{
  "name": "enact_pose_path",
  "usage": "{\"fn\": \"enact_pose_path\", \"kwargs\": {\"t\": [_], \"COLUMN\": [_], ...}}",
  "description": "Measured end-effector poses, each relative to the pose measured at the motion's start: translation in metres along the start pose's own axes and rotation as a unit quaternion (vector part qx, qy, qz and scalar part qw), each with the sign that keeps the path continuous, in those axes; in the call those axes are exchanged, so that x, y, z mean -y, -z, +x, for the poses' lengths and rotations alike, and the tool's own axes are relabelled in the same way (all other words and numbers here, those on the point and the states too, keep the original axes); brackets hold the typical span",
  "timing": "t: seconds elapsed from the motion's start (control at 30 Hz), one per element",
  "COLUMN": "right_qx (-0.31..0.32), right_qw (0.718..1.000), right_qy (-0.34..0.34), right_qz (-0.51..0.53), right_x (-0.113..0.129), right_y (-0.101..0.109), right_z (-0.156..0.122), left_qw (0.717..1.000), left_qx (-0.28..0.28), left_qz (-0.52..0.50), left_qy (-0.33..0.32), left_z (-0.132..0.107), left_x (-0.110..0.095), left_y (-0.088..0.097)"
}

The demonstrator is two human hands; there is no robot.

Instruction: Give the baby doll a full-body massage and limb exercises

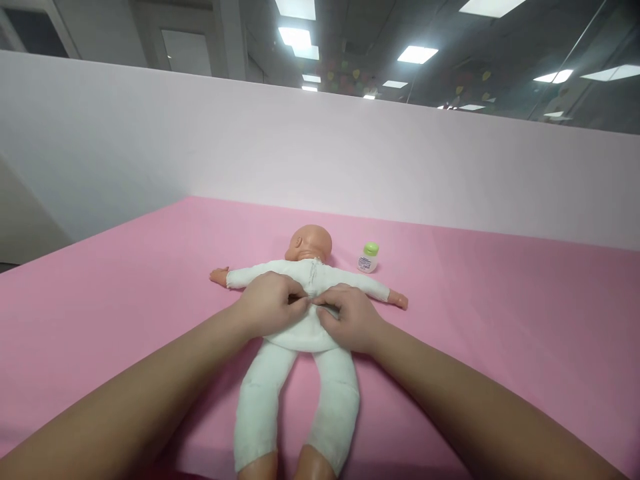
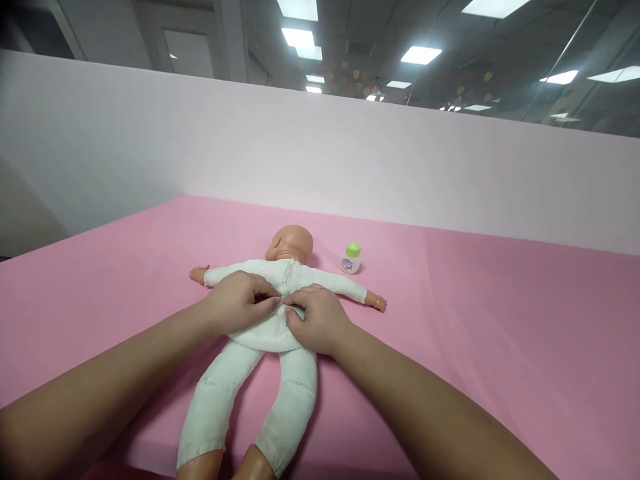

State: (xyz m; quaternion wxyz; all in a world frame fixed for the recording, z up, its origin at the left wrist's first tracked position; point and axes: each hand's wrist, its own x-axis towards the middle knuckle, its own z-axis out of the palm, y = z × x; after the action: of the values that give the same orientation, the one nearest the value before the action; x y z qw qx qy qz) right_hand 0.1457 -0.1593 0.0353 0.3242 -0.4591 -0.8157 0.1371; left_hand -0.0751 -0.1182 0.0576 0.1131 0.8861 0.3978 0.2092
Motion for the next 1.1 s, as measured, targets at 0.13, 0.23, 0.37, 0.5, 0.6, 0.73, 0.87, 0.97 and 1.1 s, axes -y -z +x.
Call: {"fn": "enact_pose_path", "kwargs": {"t": [0.13,0.23,0.37,0.5,0.6,0.73,0.87,0.97,1.1], "right_qx": [-0.072,-0.122,-0.097,-0.020,-0.005,-0.015,-0.059,-0.084,-0.041], "right_qw": [0.997,0.992,0.995,0.998,0.999,0.999,0.997,0.995,0.997], "right_qy": [-0.001,0.018,-0.007,-0.039,-0.032,-0.025,-0.026,-0.024,-0.043], "right_qz": [0.015,-0.001,-0.033,-0.036,-0.037,-0.026,-0.031,-0.049,-0.053], "right_x": [-0.007,-0.012,-0.015,-0.013,-0.011,-0.013,-0.016,-0.017,-0.017], "right_y": [-0.003,-0.006,-0.009,-0.006,-0.004,-0.005,-0.009,-0.012,-0.012], "right_z": [-0.001,-0.001,-0.001,0.000,0.002,0.001,-0.001,-0.001,0.000], "left_qw": [0.999,0.995,0.995,0.999,0.999,1.000,0.999,0.998,0.997], "left_qx": [-0.022,-0.056,-0.059,-0.004,0.006,-0.004,-0.031,-0.052,-0.038], "left_qz": [0.021,0.054,0.052,0.036,0.032,0.023,0.016,0.040,0.059], "left_qy": [-0.019,-0.057,-0.055,-0.036,-0.030,-0.021,-0.019,-0.019,-0.009], "left_z": [0.000,-0.001,-0.002,-0.001,0.001,0.001,0.000,-0.001,-0.001], "left_x": [-0.003,-0.002,0.001,0.005,0.008,0.011,0.011,0.011,0.013], "left_y": [0.001,0.000,-0.004,-0.005,-0.006,-0.008,-0.008,-0.008,-0.010]}}
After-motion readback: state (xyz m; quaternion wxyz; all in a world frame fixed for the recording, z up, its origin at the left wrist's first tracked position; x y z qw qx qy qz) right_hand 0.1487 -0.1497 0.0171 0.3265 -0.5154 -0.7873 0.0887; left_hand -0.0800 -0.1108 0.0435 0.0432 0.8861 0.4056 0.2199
